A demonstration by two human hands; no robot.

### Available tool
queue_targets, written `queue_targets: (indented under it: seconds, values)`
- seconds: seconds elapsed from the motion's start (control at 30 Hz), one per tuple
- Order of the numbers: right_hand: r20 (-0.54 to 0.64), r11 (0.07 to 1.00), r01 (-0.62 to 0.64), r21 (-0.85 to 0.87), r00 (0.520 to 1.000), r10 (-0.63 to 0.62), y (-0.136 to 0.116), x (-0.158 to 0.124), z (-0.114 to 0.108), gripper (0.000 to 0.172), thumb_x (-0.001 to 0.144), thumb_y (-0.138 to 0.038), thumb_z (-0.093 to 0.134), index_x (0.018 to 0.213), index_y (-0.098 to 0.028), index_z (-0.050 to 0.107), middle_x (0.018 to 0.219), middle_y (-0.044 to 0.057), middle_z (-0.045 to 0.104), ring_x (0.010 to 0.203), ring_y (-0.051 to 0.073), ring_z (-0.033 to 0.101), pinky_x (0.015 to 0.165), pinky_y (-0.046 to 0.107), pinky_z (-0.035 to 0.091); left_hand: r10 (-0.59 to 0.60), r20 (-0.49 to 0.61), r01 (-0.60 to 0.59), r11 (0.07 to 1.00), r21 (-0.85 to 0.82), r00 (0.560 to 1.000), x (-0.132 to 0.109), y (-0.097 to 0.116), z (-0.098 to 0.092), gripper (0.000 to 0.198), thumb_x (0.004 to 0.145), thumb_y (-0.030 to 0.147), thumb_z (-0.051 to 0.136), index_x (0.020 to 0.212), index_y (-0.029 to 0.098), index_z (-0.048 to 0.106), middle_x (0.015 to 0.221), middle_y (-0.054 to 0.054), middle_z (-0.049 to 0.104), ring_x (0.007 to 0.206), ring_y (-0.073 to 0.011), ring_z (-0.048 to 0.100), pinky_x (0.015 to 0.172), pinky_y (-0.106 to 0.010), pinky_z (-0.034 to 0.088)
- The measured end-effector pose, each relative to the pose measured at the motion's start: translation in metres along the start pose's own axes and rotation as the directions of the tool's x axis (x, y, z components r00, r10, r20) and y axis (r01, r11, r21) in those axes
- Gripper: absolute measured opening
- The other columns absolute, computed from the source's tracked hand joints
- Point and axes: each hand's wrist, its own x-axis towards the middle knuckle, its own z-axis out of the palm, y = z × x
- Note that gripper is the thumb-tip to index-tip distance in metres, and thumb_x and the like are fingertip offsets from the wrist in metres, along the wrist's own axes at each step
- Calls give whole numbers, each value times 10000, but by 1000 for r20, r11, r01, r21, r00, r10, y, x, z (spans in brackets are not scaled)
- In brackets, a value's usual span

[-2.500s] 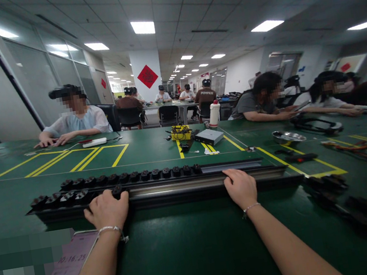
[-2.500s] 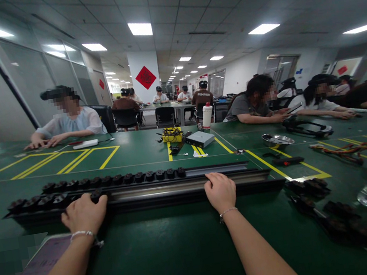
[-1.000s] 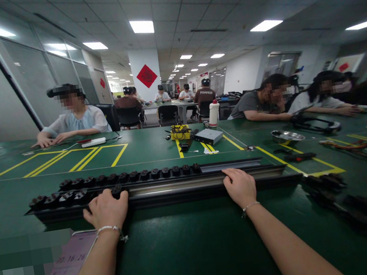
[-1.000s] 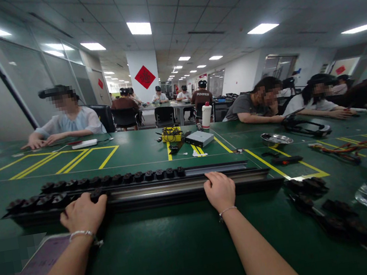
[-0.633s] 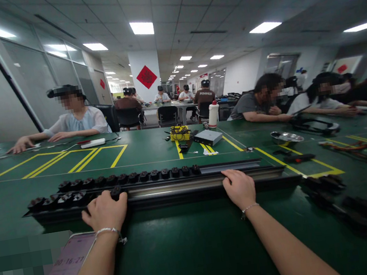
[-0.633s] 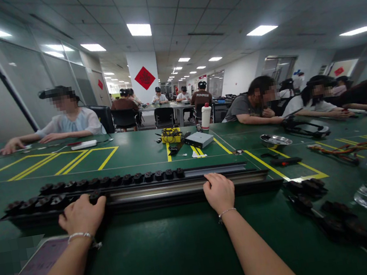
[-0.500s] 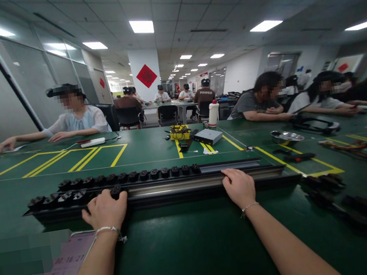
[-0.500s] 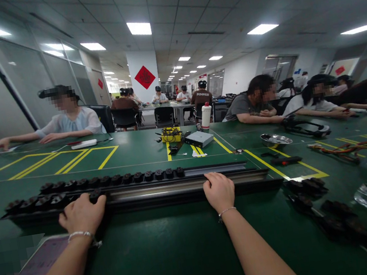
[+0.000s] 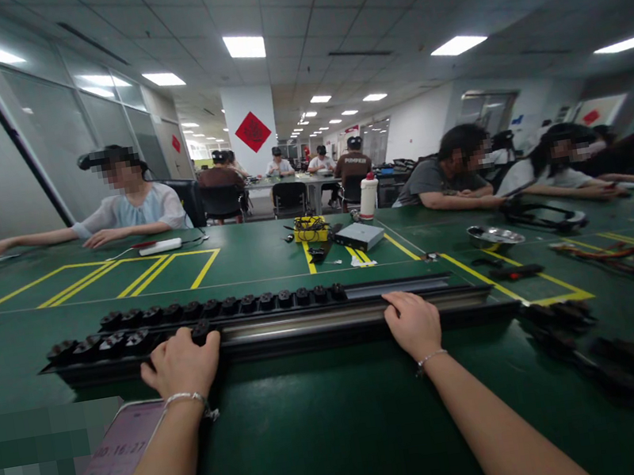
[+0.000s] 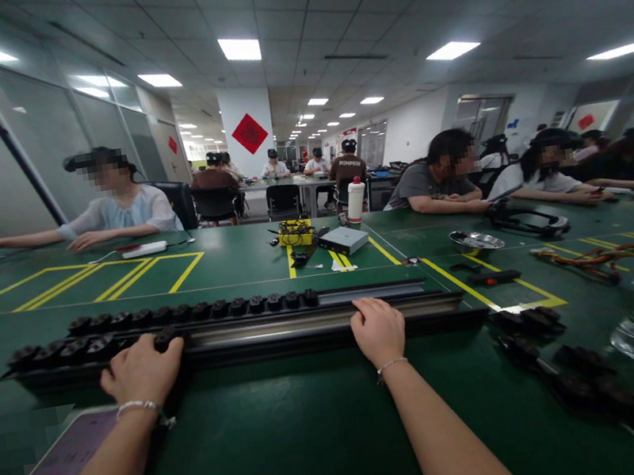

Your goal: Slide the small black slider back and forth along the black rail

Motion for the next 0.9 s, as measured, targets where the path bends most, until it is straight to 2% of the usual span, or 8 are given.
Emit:
queue_targets:
  seconds: [0.9]
  values:
    - [-5, 1000, 15, -9, 1000, -15, 1, 0, 0, 349, 783, -222, 406, 1011, -224, 669, 1080, 18, 654, 1044, 190, 539, 903, 343, 357, 2, -4, -2, 1000, -8, 1000, 1, -2, 3, 471, 749, 522, 335, 944, 186, 601, 1064, -167, 596, 1154, -342, 418, 979, -537, 254]
